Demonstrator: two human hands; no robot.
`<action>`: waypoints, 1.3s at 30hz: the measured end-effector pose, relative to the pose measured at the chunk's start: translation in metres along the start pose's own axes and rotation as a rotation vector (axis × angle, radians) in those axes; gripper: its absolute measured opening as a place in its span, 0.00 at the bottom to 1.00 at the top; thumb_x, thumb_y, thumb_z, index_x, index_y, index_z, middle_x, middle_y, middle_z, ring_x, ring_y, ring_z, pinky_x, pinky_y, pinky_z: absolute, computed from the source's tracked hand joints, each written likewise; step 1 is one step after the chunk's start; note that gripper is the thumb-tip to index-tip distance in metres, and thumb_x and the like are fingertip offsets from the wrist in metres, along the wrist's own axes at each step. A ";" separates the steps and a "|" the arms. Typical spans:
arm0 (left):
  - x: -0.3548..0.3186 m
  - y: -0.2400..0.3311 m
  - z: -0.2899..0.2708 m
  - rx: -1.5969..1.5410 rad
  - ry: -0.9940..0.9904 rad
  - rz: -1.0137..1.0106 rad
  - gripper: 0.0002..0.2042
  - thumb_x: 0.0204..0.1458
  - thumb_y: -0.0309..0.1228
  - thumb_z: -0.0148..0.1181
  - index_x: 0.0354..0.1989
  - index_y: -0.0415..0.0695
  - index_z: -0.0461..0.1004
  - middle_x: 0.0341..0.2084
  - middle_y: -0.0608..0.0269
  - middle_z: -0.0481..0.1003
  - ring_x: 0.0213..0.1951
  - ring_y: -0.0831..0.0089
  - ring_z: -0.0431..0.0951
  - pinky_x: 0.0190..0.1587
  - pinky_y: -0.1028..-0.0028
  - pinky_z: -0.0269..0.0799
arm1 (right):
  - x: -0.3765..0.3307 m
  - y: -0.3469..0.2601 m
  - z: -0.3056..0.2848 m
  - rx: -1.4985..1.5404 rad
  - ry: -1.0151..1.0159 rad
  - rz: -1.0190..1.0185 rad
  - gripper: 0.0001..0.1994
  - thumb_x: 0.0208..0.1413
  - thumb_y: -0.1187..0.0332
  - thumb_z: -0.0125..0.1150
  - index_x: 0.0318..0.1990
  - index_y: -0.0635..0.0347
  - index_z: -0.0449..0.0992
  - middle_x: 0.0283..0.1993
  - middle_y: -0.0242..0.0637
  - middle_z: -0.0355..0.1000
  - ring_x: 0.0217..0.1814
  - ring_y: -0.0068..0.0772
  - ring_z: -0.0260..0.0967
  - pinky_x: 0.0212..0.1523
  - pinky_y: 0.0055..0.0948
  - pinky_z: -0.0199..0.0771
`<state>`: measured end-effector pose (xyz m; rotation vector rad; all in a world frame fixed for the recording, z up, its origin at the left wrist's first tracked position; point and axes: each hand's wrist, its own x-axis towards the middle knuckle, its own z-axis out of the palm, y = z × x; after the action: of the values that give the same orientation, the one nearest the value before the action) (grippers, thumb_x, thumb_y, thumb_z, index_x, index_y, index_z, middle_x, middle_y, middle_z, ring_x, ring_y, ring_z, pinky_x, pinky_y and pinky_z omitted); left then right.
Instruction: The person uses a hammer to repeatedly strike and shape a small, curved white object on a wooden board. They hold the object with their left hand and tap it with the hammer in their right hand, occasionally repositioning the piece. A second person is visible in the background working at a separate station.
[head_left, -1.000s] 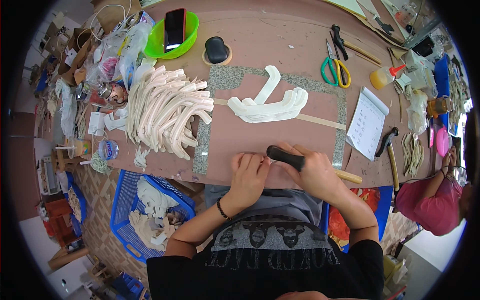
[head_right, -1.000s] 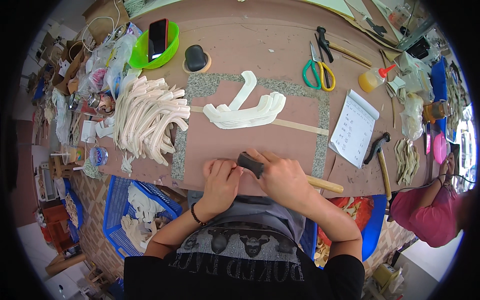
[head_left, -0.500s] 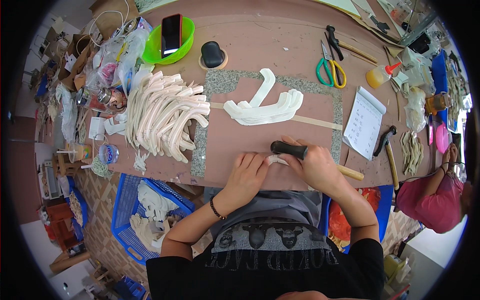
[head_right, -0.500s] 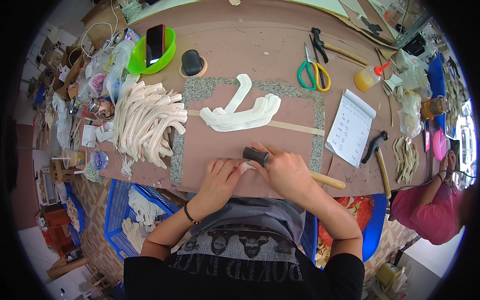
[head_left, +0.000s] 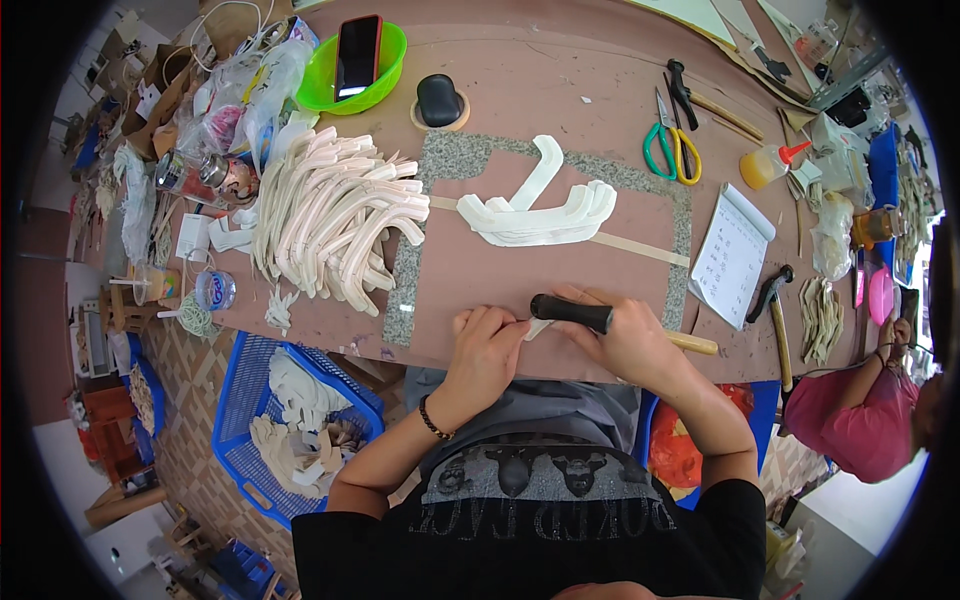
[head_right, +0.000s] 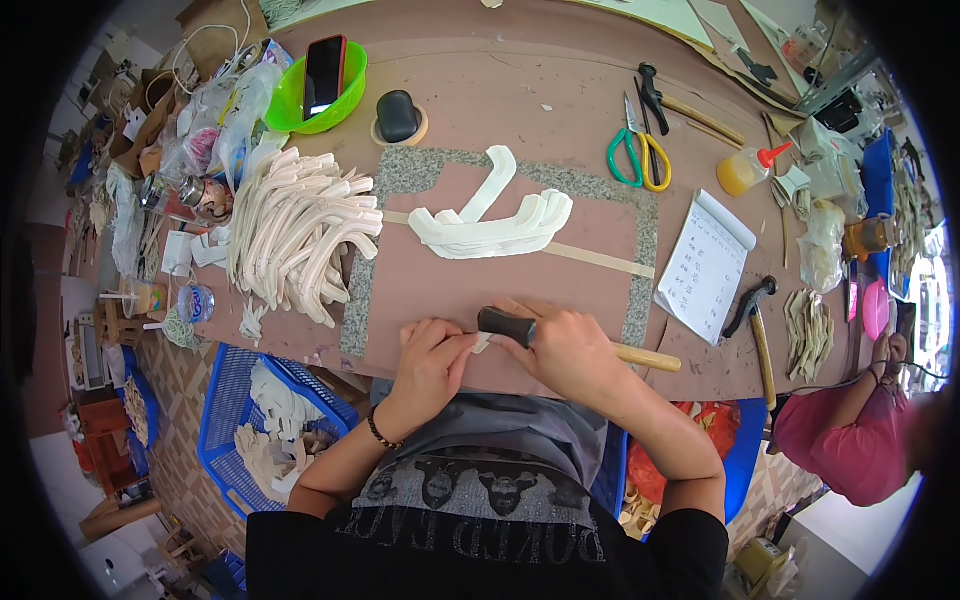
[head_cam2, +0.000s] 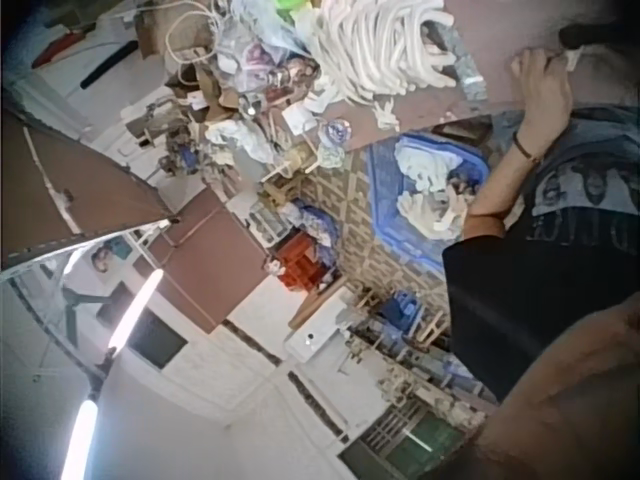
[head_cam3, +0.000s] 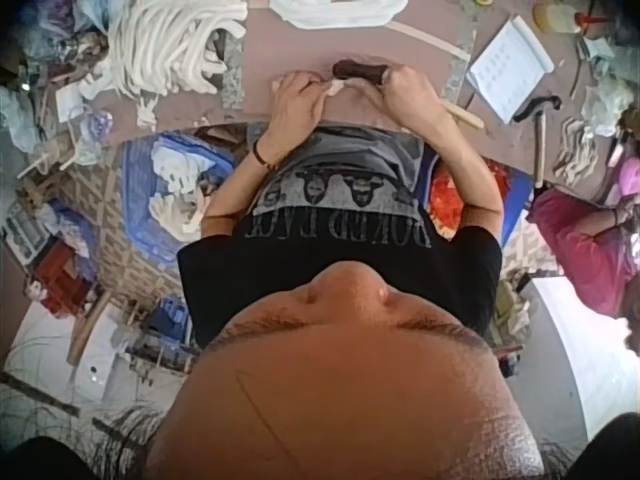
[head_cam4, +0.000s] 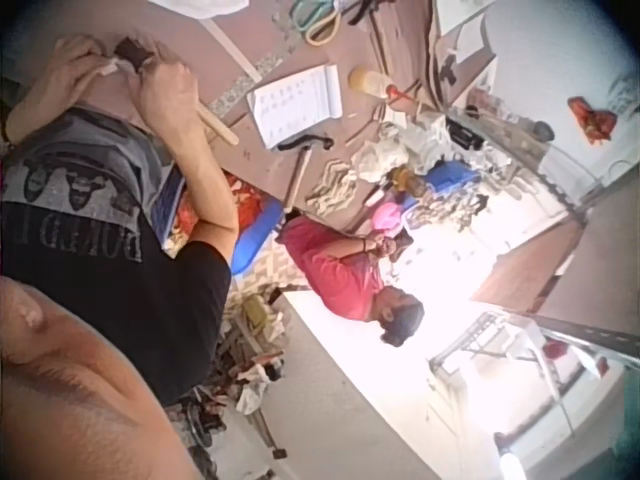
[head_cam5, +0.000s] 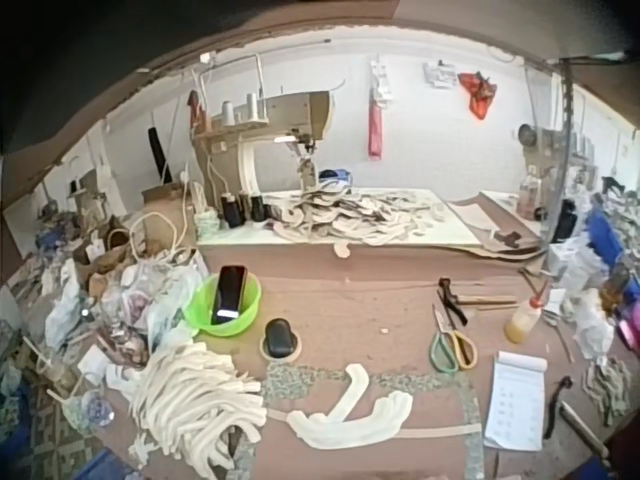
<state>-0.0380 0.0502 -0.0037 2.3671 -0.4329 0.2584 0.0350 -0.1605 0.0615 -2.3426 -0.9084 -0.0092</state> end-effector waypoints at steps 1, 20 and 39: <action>-0.002 -0.001 0.000 -0.003 0.007 -0.011 0.14 0.47 0.19 0.64 0.44 0.42 0.80 0.37 0.61 0.73 0.42 0.63 0.74 0.48 0.63 0.61 | 0.000 0.000 -0.001 -0.014 -0.022 0.049 0.22 0.57 0.59 0.68 0.57 0.56 0.78 0.39 0.39 0.77 0.33 0.49 0.77 0.33 0.43 0.79; -0.015 0.016 0.008 0.297 0.009 0.149 0.18 0.51 0.27 0.62 0.50 0.33 0.76 0.44 0.53 0.74 0.47 0.59 0.74 0.56 0.57 0.63 | 0.004 -0.010 -0.006 -0.047 -0.121 0.054 0.24 0.54 0.64 0.69 0.59 0.58 0.76 0.40 0.40 0.78 0.33 0.49 0.78 0.35 0.41 0.80; -0.013 0.021 0.007 0.230 0.013 0.114 0.15 0.48 0.33 0.69 0.42 0.41 0.77 0.38 0.59 0.70 0.42 0.60 0.70 0.51 0.60 0.62 | -0.003 0.004 -0.006 -0.084 -0.240 0.171 0.20 0.57 0.61 0.68 0.56 0.55 0.78 0.35 0.46 0.78 0.31 0.51 0.78 0.33 0.43 0.79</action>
<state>-0.0570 0.0341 0.0001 2.5661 -0.5584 0.3945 0.0361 -0.1683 0.0633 -2.5309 -0.8292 0.3157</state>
